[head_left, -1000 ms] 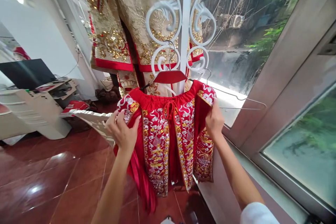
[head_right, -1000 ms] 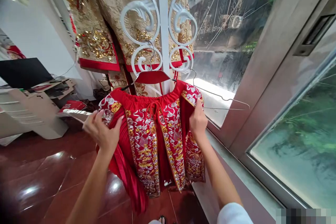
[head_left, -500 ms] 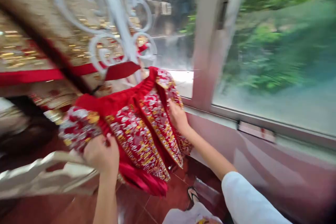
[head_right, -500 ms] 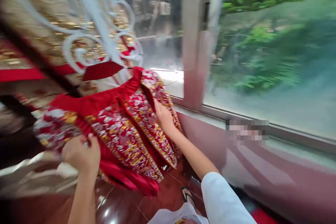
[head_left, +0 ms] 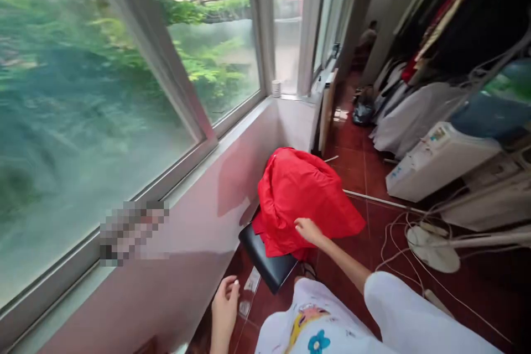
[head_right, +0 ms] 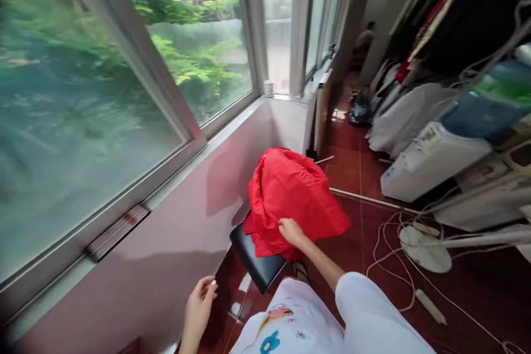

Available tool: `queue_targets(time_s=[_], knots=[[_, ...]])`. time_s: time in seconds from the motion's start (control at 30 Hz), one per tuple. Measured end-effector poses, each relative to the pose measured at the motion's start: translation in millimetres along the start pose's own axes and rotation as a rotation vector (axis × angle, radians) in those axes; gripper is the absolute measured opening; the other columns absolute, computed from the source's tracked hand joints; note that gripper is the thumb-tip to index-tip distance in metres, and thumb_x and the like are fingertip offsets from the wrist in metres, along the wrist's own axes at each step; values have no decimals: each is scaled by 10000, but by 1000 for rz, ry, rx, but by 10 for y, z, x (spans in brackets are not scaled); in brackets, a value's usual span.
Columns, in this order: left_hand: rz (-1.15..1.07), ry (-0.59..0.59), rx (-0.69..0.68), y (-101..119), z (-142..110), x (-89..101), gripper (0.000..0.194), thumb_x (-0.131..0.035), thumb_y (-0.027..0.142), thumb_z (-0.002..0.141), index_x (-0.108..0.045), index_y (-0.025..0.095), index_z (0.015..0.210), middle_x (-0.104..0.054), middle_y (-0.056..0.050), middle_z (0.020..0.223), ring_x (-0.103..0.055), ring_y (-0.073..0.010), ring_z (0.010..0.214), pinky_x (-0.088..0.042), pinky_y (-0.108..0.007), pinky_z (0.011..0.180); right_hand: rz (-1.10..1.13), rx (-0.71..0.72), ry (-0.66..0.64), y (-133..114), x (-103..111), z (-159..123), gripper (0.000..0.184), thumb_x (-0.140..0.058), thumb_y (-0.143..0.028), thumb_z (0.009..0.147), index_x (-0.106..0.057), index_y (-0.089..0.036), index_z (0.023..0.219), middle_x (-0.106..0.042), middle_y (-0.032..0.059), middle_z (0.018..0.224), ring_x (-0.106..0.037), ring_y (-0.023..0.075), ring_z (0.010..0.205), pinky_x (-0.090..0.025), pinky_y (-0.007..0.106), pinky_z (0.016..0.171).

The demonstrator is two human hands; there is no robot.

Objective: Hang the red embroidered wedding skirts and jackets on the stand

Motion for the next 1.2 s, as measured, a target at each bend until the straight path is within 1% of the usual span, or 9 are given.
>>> queue_targets(time_s=[0.13, 0.27, 0.4, 0.53, 0.67, 0.83, 1.0, 1.1, 1.2], knots=[[-129, -102, -188, 968, 1158, -256, 398, -333, 521, 801, -572, 224, 917, -667, -94, 913, -651, -252, 889, -529, -357, 795, 82, -149, 263, 817, 1163, 462, 297, -453, -180, 832, -659, -120, 1037, -676, 141, 1053, -625, 228, 1007, -448, 353, 910], [-161, -99, -212, 1583, 2646, -380, 469, -502, 459, 747, -562, 122, 1068, -631, -134, 1104, -590, -258, 1053, -448, -372, 956, 189, -93, 342, 1145, 1889, 1340, 334, -481, -183, 808, -636, -117, 1096, -675, 124, 1054, -627, 200, 973, -447, 346, 926], [-187, -53, -123, 1737, 3931, -462, 780, -721, 402, 597, -460, 105, 1269, -424, -189, 1391, -349, -308, 1324, -326, -392, 1072, 295, 9, 275, 1187, 2147, 2569, 471, -590, -198, 744, -572, -113, 1207, -607, 133, 1210, -565, 205, 1111, -395, 341, 1006], [-242, -94, -47, 1714, 4547, -742, 689, -641, 557, 688, -515, 150, 1230, -500, -176, 1329, -482, -276, 1232, -436, -319, 964, 386, 22, 157, 1205, 2061, 3618, 505, -579, -300, 790, -537, -117, 1259, -522, 153, 1320, -471, 223, 1235, -345, 361, 1055], [-228, -149, -54, 1694, 4695, -984, 593, -613, 641, 661, -630, 148, 991, -668, -121, 1056, -636, -260, 973, -512, -317, 816, 433, -17, -37, 1265, 1694, 4084, 588, -632, -446, 745, -555, -144, 1243, -560, 141, 1274, -493, 247, 1212, -402, 373, 1011], [-100, -92, -11, 1548, 4571, -860, 508, -572, 641, 668, -599, 145, 774, -681, -69, 812, -644, -274, 834, -512, -351, 741, 410, 1, -288, 1217, 1390, 3981, 519, -569, -500, 769, -600, -182, 1178, -640, 97, 1142, -619, 204, 1017, -500, 307, 848], [90, 54, 31, 1493, 4056, -417, 340, -467, 493, 789, -546, 162, 770, -650, -118, 877, -623, -302, 892, -452, -392, 823, 211, 58, -350, 971, 1693, 3756, 343, -734, -308, 580, -690, -123, 865, -686, 54, 815, -620, 182, 750, -491, 265, 695], [158, 149, 55, 1521, 3601, -135, 257, -430, 388, 825, -532, 156, 865, -620, -165, 1004, -600, -321, 978, -436, -406, 835, 68, 122, -301, 643, 1979, 3528, 90, -656, -201, 614, -651, -116, 643, -623, 5, 619, -558, 141, 624, -449, 247, 643], [160, 223, 79, 1518, 3062, 82, 221, -404, 245, 822, -523, 135, 972, -612, -189, 1043, -598, -318, 999, -437, -407, 831, -43, 215, -259, 246, 2212, 3121, 94, -571, -164, 665, -631, -128, 602, -594, -4, 564, -526, 128, 584, -420, 240, 609]])
Point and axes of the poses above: each hand's wrist, its own z-axis towards the middle knuckle, its own x-axis out of the back of the hand, y = z × x, the point moved 10 cm from there along z, towards the middle knuckle
